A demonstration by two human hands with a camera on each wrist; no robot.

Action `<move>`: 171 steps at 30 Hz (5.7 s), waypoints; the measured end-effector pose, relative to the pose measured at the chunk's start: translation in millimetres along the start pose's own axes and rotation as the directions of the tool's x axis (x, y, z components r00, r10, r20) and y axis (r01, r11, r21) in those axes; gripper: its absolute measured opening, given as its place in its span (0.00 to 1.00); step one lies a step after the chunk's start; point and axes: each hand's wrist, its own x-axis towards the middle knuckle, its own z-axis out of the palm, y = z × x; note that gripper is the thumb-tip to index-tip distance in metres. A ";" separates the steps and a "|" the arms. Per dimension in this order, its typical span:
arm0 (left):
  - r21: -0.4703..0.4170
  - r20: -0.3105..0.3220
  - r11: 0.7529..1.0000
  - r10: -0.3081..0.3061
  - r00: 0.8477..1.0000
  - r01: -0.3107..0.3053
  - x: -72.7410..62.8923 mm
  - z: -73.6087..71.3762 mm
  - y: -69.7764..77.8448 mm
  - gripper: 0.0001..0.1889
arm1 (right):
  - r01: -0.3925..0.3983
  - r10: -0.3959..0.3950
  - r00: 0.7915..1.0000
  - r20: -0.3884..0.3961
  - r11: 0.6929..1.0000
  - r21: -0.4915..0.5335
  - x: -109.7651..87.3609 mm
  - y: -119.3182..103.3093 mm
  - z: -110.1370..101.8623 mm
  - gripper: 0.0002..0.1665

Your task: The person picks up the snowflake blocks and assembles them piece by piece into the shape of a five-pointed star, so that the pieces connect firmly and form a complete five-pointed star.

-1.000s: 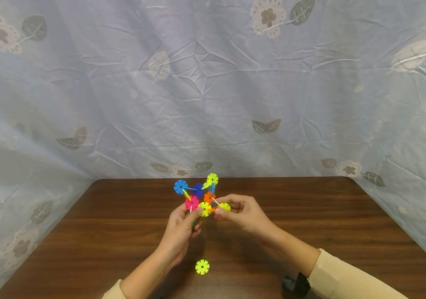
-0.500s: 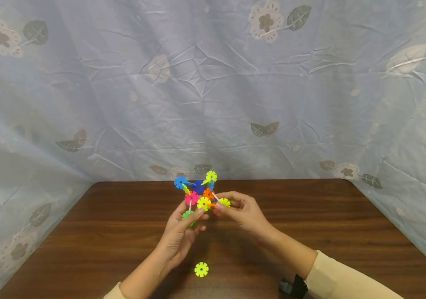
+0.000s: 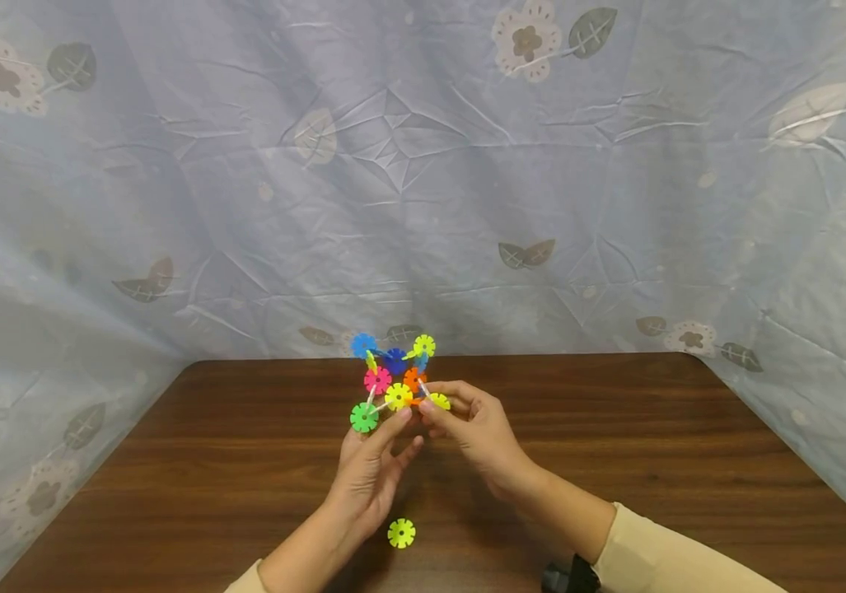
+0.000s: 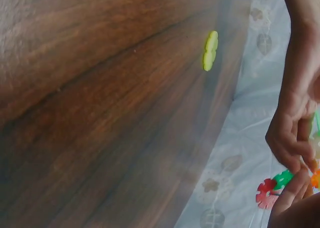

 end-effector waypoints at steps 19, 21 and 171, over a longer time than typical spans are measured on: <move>-0.082 0.012 0.996 -0.019 1.000 0.020 1.0 4.8 0.7 0.14 | 0.173 -0.164 0.985 0.057 0.957 -0.235 -4.0 -1.0 -1.0 0.19; -0.065 0.016 0.998 -0.025 1.000 0.026 1.1 2.5 2.2 0.13 | 0.187 -0.167 0.981 0.097 0.945 -0.269 -5.0 -1.5 -3.8 0.19; 0.061 0.297 0.981 -0.194 0.935 0.184 -6.2 6.6 9.3 0.27 | -0.208 0.172 0.919 0.354 0.976 0.068 -27.9 10.8 -54.3 0.41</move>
